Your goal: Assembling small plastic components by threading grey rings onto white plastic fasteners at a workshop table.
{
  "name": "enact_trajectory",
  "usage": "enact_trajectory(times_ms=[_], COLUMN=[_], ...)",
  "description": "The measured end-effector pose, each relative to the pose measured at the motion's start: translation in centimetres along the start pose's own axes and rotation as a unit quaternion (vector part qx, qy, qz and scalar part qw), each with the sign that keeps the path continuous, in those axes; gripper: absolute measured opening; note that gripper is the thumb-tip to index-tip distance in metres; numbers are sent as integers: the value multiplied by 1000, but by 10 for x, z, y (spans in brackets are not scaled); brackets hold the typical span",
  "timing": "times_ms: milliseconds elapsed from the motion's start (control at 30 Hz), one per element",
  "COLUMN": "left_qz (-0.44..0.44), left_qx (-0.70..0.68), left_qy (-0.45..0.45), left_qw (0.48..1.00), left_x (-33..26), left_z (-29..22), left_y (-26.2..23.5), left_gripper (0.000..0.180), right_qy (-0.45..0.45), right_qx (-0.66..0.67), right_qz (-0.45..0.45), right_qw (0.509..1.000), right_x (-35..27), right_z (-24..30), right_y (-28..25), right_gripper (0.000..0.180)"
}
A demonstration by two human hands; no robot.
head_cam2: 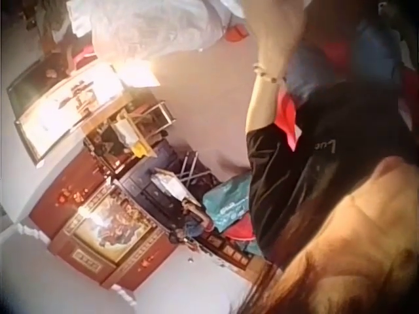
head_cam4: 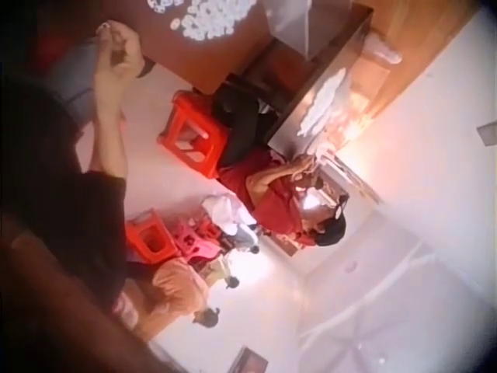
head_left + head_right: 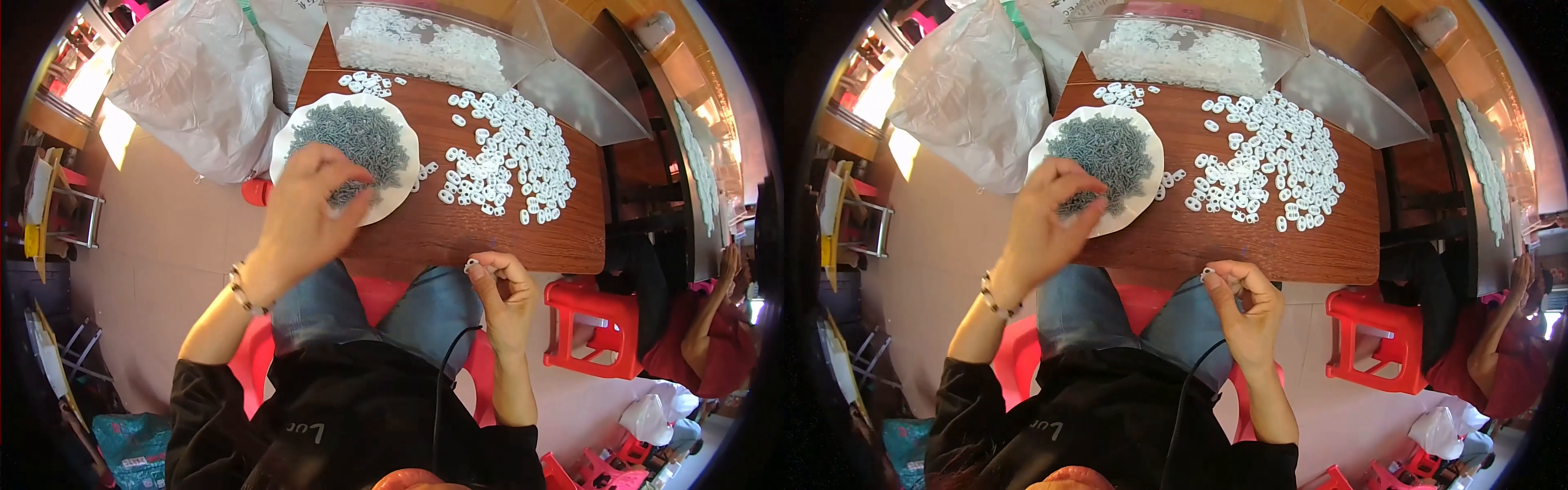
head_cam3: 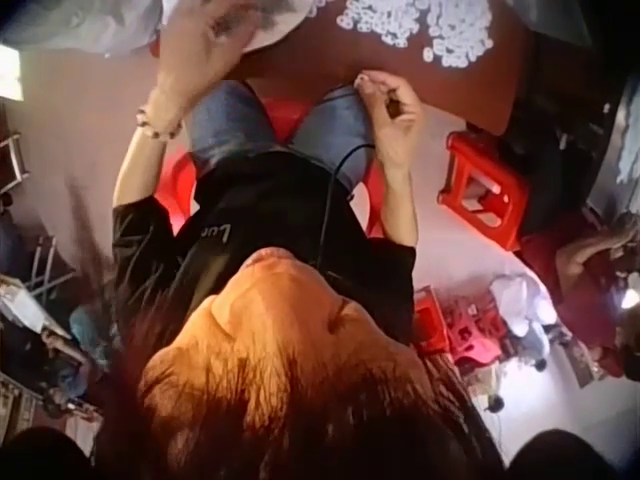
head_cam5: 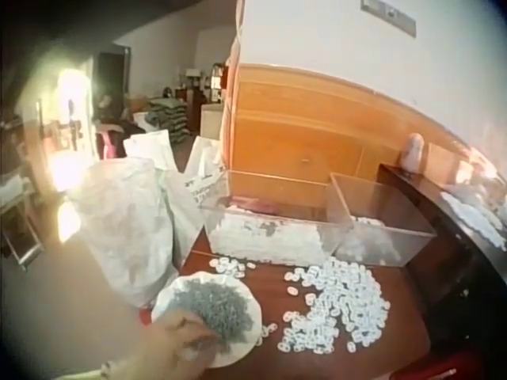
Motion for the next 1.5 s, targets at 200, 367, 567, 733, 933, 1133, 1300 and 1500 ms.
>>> enact_trajectory(times_ms=[200,367,567,733,933,1133,1300,1500], left_qz=[97,83,89,63,139,185,177,195], left_qx=[105,133,115,56,-235,-424,-505,-562], left_qy=[-30,8,5,-22,-197,-339,-297,-352], left_qw=[989,988,989,996,942,819,791,723], left_x=[24,34,38,44,51,38,8,-15], left_z=[24,26,32,40,53,29,-6,-34], left_y=[2,19,24,22,17,8,24,49], left_gripper=[17,13,6,5,15,15,43,50], right_qy=[1,4,-10,-10,-26,-28,-28,-2], right_qx=[-5,-14,-18,-31,-16,73,102,102], right_qz=[19,27,7,22,56,67,64,15], right_qw=[1000,1000,1000,999,998,995,992,995], right_x=[0,-3,0,9,31,50,46,32], right_z=[0,1,-1,2,4,10,24,16], right_y=[6,6,9,13,21,44,52,34], right_gripper=[8,8,8,7,6,9,11,10])
Point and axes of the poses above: each hand's wrist, its own x-axis towards the middle knuckle, its own y-axis out of the palm, z = x × y, the point moved 1 cm from there along x, towards the middle knuckle, and after that the axes turned 15 degrees about -y, right-handed, at the moved point
